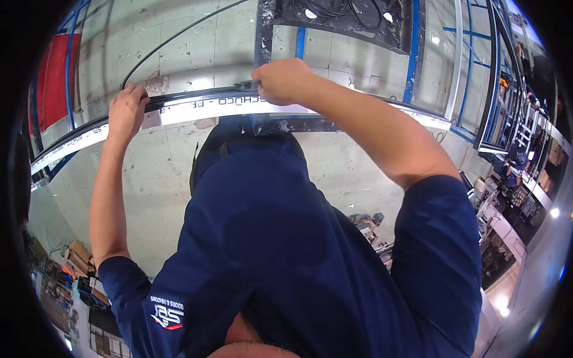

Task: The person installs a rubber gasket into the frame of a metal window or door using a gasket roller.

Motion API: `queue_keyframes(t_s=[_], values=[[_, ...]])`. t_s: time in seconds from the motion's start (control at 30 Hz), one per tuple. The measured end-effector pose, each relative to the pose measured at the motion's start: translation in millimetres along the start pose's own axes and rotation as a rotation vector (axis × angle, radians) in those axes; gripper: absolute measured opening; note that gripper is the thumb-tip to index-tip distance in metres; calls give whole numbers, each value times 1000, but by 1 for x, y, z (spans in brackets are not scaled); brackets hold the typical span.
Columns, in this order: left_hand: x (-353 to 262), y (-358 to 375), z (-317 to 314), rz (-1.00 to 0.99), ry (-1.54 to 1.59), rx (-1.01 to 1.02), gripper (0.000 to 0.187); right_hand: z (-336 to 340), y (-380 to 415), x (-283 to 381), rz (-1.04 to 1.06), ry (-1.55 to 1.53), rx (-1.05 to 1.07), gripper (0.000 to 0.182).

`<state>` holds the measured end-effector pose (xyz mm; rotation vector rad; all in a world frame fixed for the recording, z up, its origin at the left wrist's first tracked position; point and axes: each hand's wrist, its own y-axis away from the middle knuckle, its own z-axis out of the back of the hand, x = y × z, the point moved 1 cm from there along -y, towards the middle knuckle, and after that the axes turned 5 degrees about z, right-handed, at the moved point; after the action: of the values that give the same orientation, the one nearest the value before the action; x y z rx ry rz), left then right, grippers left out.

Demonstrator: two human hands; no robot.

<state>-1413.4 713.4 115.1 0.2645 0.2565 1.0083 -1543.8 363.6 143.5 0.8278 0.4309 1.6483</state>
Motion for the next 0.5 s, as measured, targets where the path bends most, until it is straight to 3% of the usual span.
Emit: queue_keyframes(t_s=[0.17, 0.3, 0.4, 0.5], values=[[-2, 6, -6, 3, 23, -59, 10, 4, 20, -19, -26, -34, 44, 25], [-2, 6, -9, 51, 13, 6, 12, 10, -7, 12, 28, -86, 43, 35], [-5, 3, -12, 60, 3, -21, 11, 19, -39, 45, 153, -121, 22, 35], [0, 0, -20, 27, 3, -61, 10, 16, -36, 36, 157, -95, 18, 31]])
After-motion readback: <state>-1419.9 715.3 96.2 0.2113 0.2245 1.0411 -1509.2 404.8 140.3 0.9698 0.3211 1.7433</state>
